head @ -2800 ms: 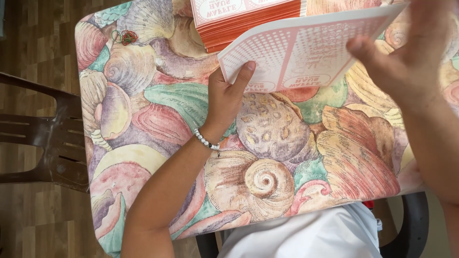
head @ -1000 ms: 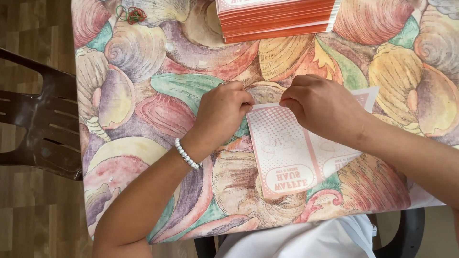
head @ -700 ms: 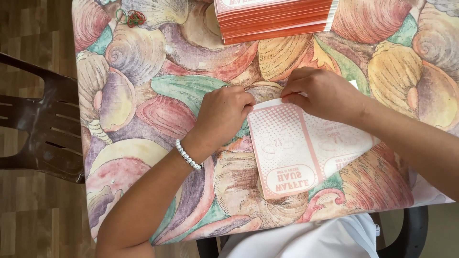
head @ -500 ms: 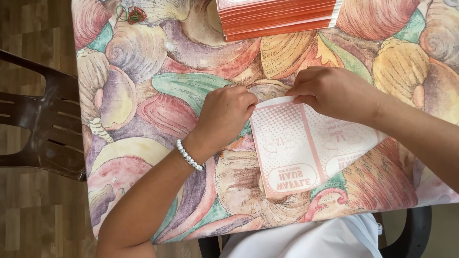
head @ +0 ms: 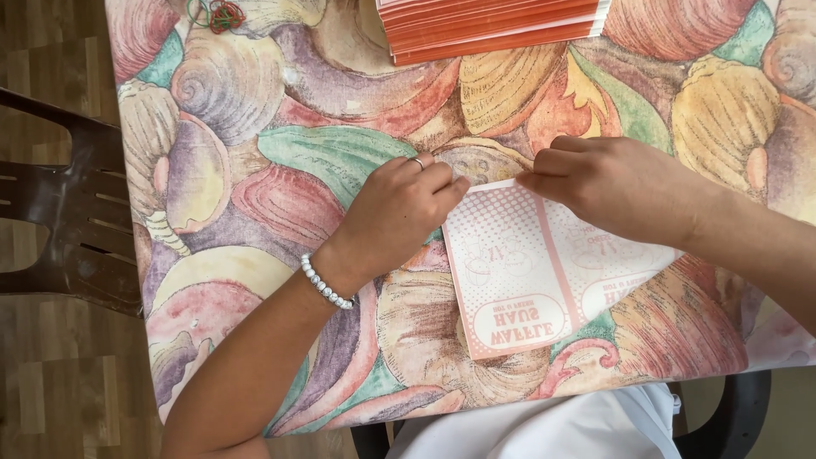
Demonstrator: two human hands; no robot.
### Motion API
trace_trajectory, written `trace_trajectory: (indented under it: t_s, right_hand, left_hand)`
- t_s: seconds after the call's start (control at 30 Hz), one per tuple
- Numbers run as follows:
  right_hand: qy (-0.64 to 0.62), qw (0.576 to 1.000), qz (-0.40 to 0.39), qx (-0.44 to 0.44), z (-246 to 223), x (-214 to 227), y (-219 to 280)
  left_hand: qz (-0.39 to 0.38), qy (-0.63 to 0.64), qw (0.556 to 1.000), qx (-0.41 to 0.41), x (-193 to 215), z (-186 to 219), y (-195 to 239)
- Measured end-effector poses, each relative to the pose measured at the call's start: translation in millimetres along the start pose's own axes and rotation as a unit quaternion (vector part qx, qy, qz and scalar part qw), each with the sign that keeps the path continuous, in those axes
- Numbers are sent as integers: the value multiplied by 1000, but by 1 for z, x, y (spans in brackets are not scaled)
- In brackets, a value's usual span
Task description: Folding flat paper templates into bags and stacking them on a table.
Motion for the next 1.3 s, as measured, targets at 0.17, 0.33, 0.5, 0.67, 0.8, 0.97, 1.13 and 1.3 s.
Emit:
trace_trajectory:
  t_s: [0.17,0.33,0.5,0.67,0.8,0.97,1.13,1.3]
  right_hand:
    - [8,1000,-15,2,-9,1,1]
    - [54,998,4,36,-13,-3,6]
    - [103,992,3,73,-14,0,2]
    - [128,990,-20,58,-20,0,3]
    - [129,991,-11,30,-24,-2,4]
    - [161,986,0,33,-29,-3,8]
    - [195,980,-1,38,-31,-7,10]
    - [193,981,-8,25,-34,-7,8]
  left_hand:
    - [-19,-39,998,-44,3,10,-5]
    - [-53,-87,992,-72,7,18,-10]
    - [-75,-80,991,-75,9,16,-17]
    - [-100,-87,988,-82,11,22,-21]
    - [-101,-120,985,-73,12,28,-20]
    - [-90,-112,988,-50,10,28,-16]
    - [-95,-129,986,-54,11,31,-16]
    - [-100,-127,986,-44,12,33,-16]
Point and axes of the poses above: each hand's wrist, its own y-axis away from the middle knuckle, its own x-axis out of the back of the hand, z = x × y, the point moved 1 cm from there along -y, towards the middle knuckle, and after that the axes turned 15 degrees about z, right-handed, at the moved point
